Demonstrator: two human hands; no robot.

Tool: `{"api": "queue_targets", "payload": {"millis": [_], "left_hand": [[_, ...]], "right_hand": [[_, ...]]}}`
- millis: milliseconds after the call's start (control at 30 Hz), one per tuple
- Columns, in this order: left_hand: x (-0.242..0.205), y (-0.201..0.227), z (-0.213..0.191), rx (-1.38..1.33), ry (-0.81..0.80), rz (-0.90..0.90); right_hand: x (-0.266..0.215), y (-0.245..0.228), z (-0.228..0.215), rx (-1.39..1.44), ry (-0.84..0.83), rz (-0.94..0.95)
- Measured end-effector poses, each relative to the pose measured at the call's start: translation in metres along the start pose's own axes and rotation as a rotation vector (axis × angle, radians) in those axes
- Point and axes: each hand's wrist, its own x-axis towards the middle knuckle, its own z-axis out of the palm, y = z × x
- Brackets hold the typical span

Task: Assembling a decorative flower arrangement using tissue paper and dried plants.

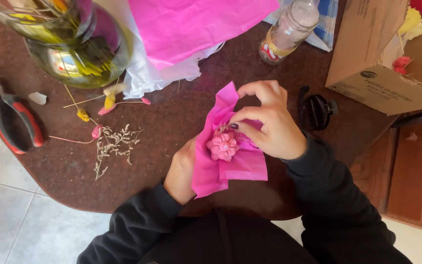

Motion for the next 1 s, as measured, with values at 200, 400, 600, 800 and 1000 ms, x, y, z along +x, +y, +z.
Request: {"api": "queue_targets", "payload": {"millis": [200, 400, 600, 800, 1000], "left_hand": [[-0.001, -0.005, 0.002, -0.043, 0.006, -0.092], [0.000, -0.002, 0.003, -0.045, 0.020, -0.155], [-0.003, -0.004, 0.004, -0.177, -0.016, -0.247], [-0.001, -0.008, 0.004, -0.202, -0.020, -0.225], [0.063, 0.053, -0.024, -0.972, -0.126, -0.329]], "right_hand": [[-0.003, 0.004, 0.008, 0.057, -0.038, 0.012], [-0.006, 0.008, 0.016, 0.054, -0.047, 0.040], [-0.008, 0.013, 0.008, 0.076, -0.083, 0.030], [-0.014, 0.021, -0.014, 0.257, 0.039, 0.105], [-0.022, 0.028, -0.013, 0.446, 0.135, 0.262]]}}
